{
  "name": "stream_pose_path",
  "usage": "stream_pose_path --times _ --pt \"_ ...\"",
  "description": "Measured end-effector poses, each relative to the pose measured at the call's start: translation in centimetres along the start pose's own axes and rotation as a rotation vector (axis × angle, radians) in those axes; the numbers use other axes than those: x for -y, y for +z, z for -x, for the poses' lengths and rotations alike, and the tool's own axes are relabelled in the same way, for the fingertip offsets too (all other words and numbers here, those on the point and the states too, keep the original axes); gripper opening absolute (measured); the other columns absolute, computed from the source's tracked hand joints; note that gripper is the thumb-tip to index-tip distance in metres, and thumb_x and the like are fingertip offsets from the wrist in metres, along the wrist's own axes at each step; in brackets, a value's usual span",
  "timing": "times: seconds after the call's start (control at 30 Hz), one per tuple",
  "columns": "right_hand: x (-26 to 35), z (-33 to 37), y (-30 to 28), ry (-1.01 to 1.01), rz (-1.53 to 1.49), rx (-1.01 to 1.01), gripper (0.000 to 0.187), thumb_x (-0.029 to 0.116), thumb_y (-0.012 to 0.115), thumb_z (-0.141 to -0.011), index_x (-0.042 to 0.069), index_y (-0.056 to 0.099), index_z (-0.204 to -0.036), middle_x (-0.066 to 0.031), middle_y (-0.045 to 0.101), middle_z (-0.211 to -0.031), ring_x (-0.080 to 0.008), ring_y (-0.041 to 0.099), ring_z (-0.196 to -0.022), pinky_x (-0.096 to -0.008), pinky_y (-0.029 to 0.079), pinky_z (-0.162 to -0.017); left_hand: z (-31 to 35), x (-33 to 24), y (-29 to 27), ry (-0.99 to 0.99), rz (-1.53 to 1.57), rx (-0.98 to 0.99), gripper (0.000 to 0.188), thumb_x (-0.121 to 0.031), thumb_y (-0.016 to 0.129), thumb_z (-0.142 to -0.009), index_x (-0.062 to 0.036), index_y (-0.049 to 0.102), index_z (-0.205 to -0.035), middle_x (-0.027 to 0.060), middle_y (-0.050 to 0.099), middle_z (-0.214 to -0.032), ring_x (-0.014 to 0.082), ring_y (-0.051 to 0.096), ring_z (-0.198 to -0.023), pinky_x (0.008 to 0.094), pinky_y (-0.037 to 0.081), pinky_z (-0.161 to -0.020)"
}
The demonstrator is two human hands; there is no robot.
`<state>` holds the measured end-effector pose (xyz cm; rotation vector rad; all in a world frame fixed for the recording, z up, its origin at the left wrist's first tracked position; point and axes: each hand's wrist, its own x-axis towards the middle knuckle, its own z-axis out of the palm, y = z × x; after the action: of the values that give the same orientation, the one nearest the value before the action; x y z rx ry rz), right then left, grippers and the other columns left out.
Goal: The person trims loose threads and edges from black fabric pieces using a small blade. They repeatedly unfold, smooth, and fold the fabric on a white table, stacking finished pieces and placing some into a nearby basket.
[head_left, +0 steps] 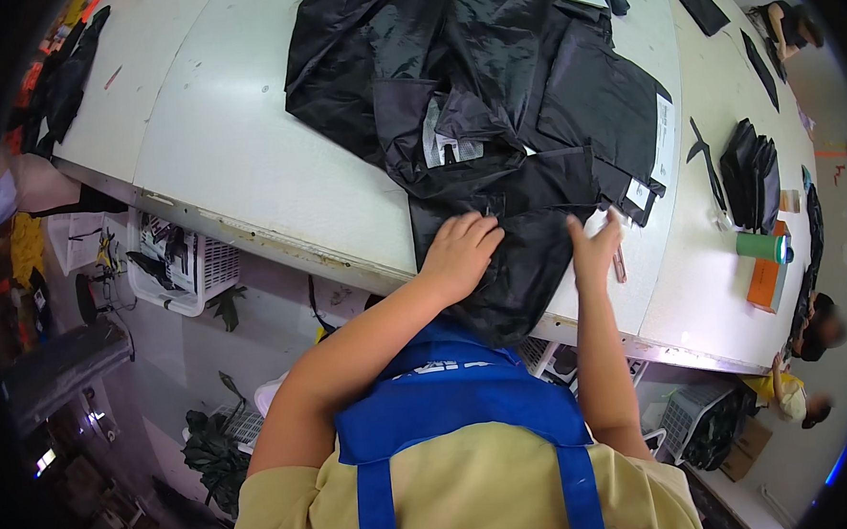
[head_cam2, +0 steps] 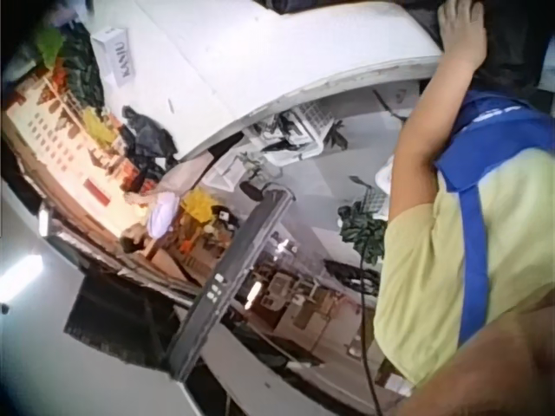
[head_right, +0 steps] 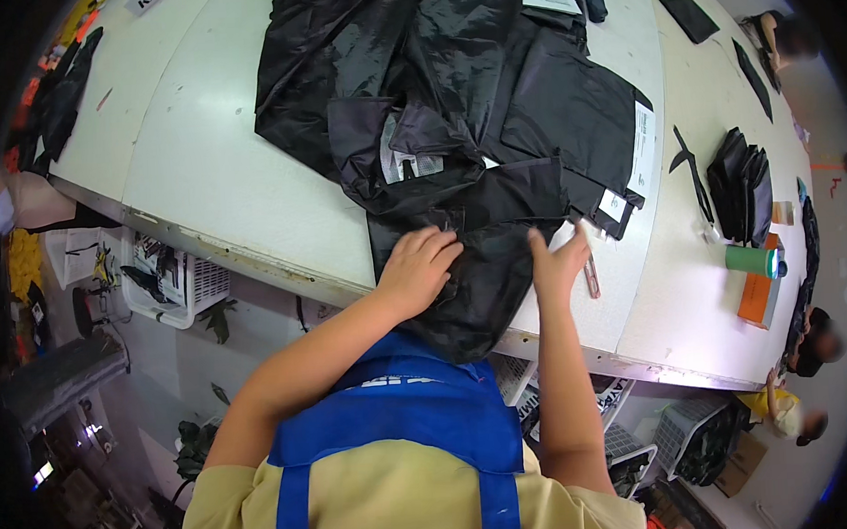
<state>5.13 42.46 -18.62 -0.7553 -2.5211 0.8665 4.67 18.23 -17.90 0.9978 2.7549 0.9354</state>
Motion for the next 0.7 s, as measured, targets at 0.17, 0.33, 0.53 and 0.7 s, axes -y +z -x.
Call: stream_pose_path --times 0.17,0.33,0.53,0.7 --pt "2.4 -0.4 -1.6 0.623 -0.968 0.532 0.050 0.007 0.067 -0.082 -0.008 0.046 -0.125 -0.0216 0.050 -0.126 -0.0290 0.048 -0.120 -0.0411 0.041 -0.099 -0.4 0.3 -0.5 -0.223 -0.115 0.082 0.081 -0.035 0.077 -0.071 -0.0144 0.040 -0.140 0.0159 0.036 -0.145 0.0334 0.033 -0.133 0.0526 0.022 -0.110" --pt "8.1 1.1 -1.8 -0.672 -0.118 0.754 0.062 -0.003 0.063 -0.069 0.007 0.052 -0.129 -0.0161 0.040 -0.143 -0.0344 0.037 -0.133 -0.0429 0.034 -0.106 -1.4 3.6 -0.9 -0.297 0.263 0.181 0.087 -0.027 0.073 -0.075 -0.0159 0.026 -0.148 0.0163 0.042 -0.139 0.0321 0.043 -0.125 0.0432 0.032 -0.105" --pt "8.2 1.6 -0.1 -1.057 0.366 0.917 0.068 0.013 0.064 -0.069 0.014 0.050 -0.136 -0.0031 0.035 -0.150 -0.0308 0.023 -0.142 -0.0498 0.016 -0.116 -2.4 7.2 -6.1 -0.587 1.295 -0.186 0.084 -0.002 0.053 -0.086 -0.0208 0.006 -0.153 0.0100 0.051 -0.120 0.0195 0.047 -0.118 0.0299 0.037 -0.097" --pt "8.8 1.1 0.1 -1.072 0.383 0.989 0.072 0.017 0.066 -0.068 0.018 0.048 -0.138 -0.0063 0.034 -0.150 -0.0310 0.022 -0.142 -0.0508 0.016 -0.115 -3.6 8.6 -4.9 -0.509 1.395 -0.283 0.075 -0.004 0.053 -0.089 -0.0210 0.017 -0.152 0.0090 0.051 -0.125 0.0188 0.045 -0.120 0.0296 0.033 -0.102"
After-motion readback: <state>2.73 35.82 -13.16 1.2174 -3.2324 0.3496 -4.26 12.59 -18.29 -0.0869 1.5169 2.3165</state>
